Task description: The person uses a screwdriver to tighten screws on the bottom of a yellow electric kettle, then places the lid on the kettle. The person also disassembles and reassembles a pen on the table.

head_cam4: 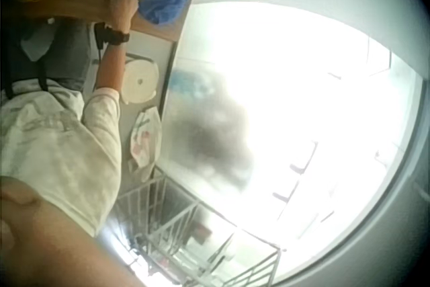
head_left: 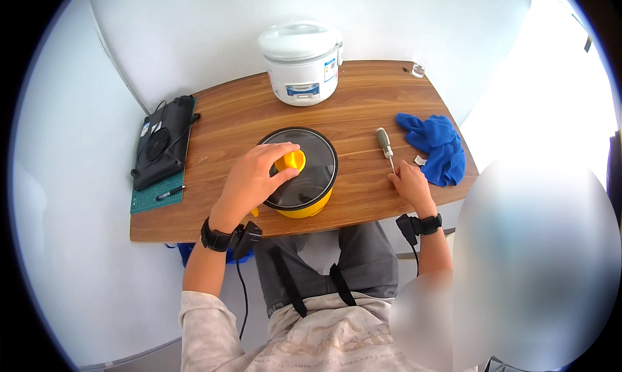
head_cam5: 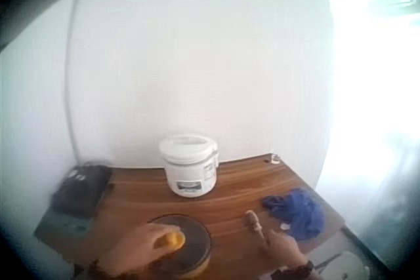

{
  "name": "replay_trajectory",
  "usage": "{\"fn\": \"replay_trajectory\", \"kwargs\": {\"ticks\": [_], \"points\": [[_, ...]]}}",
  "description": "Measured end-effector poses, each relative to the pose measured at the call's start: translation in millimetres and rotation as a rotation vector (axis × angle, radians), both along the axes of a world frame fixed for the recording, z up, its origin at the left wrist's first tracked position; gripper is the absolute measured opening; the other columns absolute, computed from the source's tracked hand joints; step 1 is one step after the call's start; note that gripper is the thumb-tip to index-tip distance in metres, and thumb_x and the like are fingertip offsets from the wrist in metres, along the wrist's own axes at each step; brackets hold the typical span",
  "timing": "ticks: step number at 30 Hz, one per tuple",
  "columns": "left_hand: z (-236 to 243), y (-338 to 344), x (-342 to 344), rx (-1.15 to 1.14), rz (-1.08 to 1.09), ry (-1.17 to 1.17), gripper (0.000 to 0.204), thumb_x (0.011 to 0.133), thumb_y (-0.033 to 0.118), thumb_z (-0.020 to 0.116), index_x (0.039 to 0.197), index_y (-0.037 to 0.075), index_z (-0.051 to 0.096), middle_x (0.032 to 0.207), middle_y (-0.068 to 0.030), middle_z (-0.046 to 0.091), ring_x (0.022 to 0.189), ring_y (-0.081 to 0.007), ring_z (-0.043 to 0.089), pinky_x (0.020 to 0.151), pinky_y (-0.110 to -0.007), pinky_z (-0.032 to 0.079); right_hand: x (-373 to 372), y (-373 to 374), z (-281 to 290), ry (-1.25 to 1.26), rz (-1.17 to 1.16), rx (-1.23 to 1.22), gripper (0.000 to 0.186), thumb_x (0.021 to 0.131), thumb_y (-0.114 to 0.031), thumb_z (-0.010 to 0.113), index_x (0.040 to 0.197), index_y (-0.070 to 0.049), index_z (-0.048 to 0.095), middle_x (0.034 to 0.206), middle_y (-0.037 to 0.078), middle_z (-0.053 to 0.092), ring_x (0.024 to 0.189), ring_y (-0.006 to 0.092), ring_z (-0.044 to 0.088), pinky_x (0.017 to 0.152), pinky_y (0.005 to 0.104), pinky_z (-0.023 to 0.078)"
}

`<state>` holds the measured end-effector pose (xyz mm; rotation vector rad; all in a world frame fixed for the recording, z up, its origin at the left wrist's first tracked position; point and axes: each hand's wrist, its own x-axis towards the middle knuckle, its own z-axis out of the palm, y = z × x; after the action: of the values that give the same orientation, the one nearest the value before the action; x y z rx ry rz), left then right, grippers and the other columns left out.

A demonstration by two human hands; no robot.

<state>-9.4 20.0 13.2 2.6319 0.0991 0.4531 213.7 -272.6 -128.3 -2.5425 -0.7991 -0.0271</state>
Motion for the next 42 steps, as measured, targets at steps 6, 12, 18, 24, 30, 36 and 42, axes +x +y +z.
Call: {"fn": "replay_trajectory", "kwargs": {"ticks": [6,12,18,24,30,36,42], "points": [[8,-2,2,-0.059,0.016,0.073,0.031,0.092,0.028,0.071,0.119,0.013,0.070,0.120,-0.0082,0.072,0.109,-0.0279,0.066,0.093,-0.037,0.053,9,-1,-12,-0.048,0.042,0.194,0.018,0.084,-0.014,0.070,0.081,0.001,0.059,0.078,0.022,0.065,0.078,0.0431,0.064,0.067,0.0490,0.049],[9,2,-1,-0.071,-0.002,-0.068,0.032,0.089,0.022,0.074,0.119,0.014,0.070,0.120,-0.0078,0.072,0.105,-0.0264,0.068,0.089,-0.035,0.054,5,-8,-10,0.051,0.088,0.274,0.016,0.086,-0.011,0.070,0.083,0.001,0.059,0.071,0.019,0.062,0.067,0.0349,0.062,0.061,0.0424,0.047],[27,15,-21,-0.550,0.017,-0.193,0.039,0.091,0.021,0.076,0.124,0.003,0.065,0.129,-0.0114,0.068,0.118,-0.0258,0.066,0.100,-0.034,0.052,-26,-7,30,0.426,0.132,0.502,0.016,0.096,-0.011,0.066,0.089,0.000,0.056,0.072,0.009,0.062,0.063,0.0172,0.060,0.058,0.0316,0.048],[-9,23,-70,-1.391,-0.047,-0.320,0.046,0.103,0.029,0.060,0.141,0.006,0.049,0.135,-0.0154,0.060,0.125,-0.0333,0.061,0.093,-0.047,0.060,-74,7,83,0.754,0.381,0.842,0.012,0.102,-0.011,0.062,0.097,-0.003,0.054,0.079,0.000,0.061,0.070,0.0074,0.061,0.061,0.0221,0.052],[-25,-4,-95,-1.733,-0.121,-0.359,0.049,0.098,0.015,0.064,0.143,0.004,0.047,0.137,-0.0165,0.059,0.128,-0.0332,0.058,0.098,-0.049,0.057,-114,31,118,0.717,0.476,0.929,0.008,0.099,-0.002,0.062,0.104,0.001,0.056,0.095,0.010,0.070,0.086,0.0143,0.071,0.077,0.0259,0.059],[-13,-33,-97,-1.899,-0.193,-0.275,0.045,0.100,0.023,0.063,0.138,0.004,0.048,0.133,-0.0163,0.058,0.126,-0.0314,0.060,0.097,-0.044,0.059,-154,56,155,0.633,0.636,0.961,0.011,0.098,0.004,0.057,0.109,0.004,0.057,0.099,0.013,0.070,0.098,0.0175,0.070,0.083,0.0283,0.058],[-14,-38,-102,-1.761,-0.084,-0.262,0.048,0.106,0.039,0.049,0.140,0.005,0.048,0.135,-0.0199,0.058,0.124,-0.0327,0.061,0.092,-0.045,0.061,-152,63,162,0.544,0.709,0.944,0.017,0.090,0.010,0.048,0.103,0.006,0.057,0.094,0.014,0.067,0.094,0.0176,0.069,0.086,0.0318,0.057]]}}
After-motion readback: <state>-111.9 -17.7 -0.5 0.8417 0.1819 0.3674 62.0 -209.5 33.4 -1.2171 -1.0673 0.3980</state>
